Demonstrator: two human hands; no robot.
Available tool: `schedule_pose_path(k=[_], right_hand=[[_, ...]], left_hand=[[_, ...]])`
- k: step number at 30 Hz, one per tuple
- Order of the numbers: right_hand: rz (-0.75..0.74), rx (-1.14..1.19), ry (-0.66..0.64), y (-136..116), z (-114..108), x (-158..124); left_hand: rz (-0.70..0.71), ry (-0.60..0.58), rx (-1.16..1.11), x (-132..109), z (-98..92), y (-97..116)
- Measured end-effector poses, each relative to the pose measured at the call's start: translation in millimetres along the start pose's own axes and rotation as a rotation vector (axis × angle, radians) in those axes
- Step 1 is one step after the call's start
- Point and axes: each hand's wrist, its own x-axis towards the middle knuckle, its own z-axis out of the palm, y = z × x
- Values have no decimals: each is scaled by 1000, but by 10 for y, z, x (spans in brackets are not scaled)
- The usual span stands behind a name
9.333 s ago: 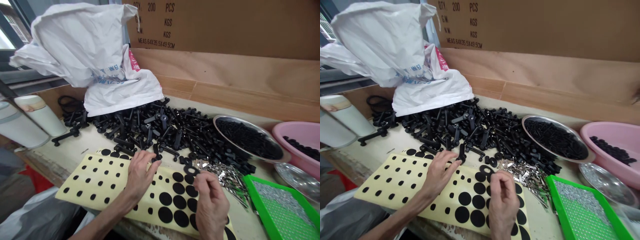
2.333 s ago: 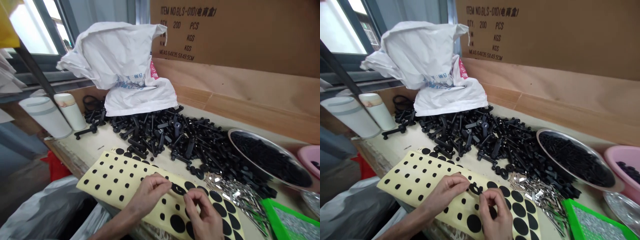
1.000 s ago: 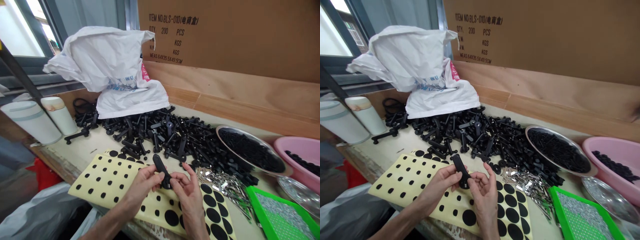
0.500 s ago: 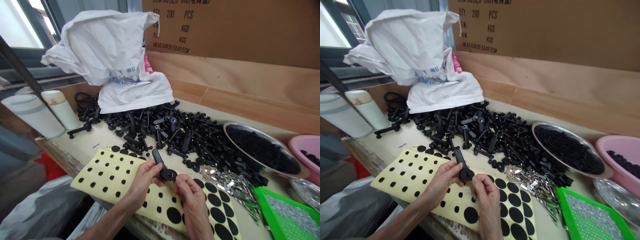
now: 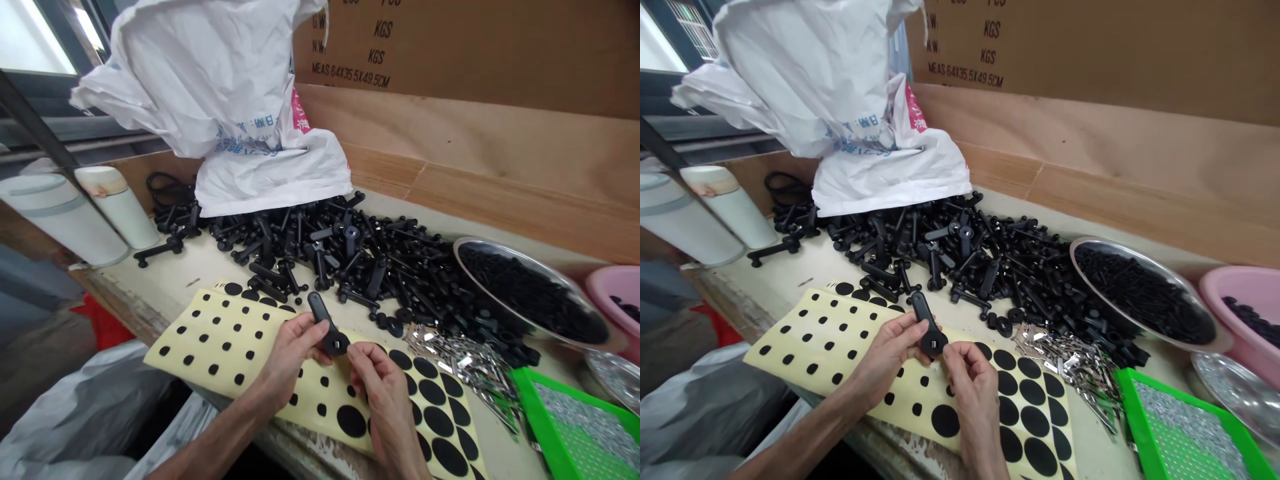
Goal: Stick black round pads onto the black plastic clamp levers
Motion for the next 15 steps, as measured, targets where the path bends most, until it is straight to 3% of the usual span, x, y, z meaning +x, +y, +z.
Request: schedule_pose_path(k=[15], right_hand=[[26, 10, 6, -16, 9, -8]], left_hand=[[7, -23, 12, 12, -17, 0]])
